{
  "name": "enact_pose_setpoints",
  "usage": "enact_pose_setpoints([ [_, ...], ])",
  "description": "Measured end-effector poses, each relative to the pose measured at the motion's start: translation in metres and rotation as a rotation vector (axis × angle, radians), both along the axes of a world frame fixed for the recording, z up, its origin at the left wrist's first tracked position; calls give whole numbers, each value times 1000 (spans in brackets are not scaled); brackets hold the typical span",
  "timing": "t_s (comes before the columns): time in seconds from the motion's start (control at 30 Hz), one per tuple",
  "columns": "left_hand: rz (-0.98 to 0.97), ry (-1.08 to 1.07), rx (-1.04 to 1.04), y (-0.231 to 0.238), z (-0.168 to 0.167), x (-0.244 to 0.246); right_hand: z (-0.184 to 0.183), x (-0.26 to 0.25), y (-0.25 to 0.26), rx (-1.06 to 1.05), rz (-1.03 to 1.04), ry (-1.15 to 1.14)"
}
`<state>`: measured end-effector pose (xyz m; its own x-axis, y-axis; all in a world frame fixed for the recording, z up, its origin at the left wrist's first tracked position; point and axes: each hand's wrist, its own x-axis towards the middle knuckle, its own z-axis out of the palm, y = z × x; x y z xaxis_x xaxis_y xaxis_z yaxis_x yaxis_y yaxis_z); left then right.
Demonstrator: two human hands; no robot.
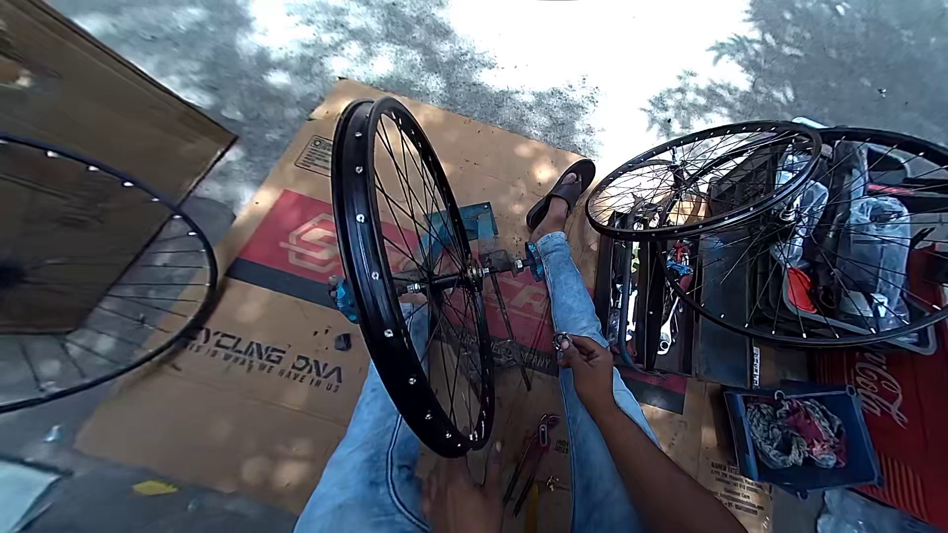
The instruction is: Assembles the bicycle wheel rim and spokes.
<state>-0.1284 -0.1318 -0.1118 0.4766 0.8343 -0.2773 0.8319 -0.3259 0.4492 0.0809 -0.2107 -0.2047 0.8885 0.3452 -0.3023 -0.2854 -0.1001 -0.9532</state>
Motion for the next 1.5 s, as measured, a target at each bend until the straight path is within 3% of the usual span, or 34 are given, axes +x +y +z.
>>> enact_pose_setpoints([
  [0.07, 55, 107, -196, 1, -5, -3, -2, 1, -1, 19, -9, 5],
  [0.13, 92, 50, -205, 0, -5, -3, -3, 1, -3, 22, -16, 10],
  [0.4, 26, -270, 27, -2, -7, -7, -3, 2, -2, 11, -16, 23],
  [0.53, -66, -212, 122, 0, -21, -11, -4, 1, -1, 10, -18, 12],
  [0.63, -92, -170, 268, 0, -6, -9, -4, 1, -1, 18, -21, 14],
  [0.73, -43, -292, 471, 10, 14, 1, -5, 3, 0, 29, -21, 25],
  [0.87, 12, -430, 363, 24, 44, 20, -4, 3, -1, 22, -14, 36],
  [1.07, -23, -362, 235, 11, 23, 12, -3, 5, -1, 37, -20, 59],
  [1.23, 11, -463, 212, 28, 67, 33, -4, 5, -3, 48, -23, 66],
  [1.37, -61, -502, 212, 72, 111, 58, -4, 5, -4, 60, -20, 72],
  [1.5, -74, -408, 143, 128, 148, 95, -4, 6, -7, 81, -3, 80],
])
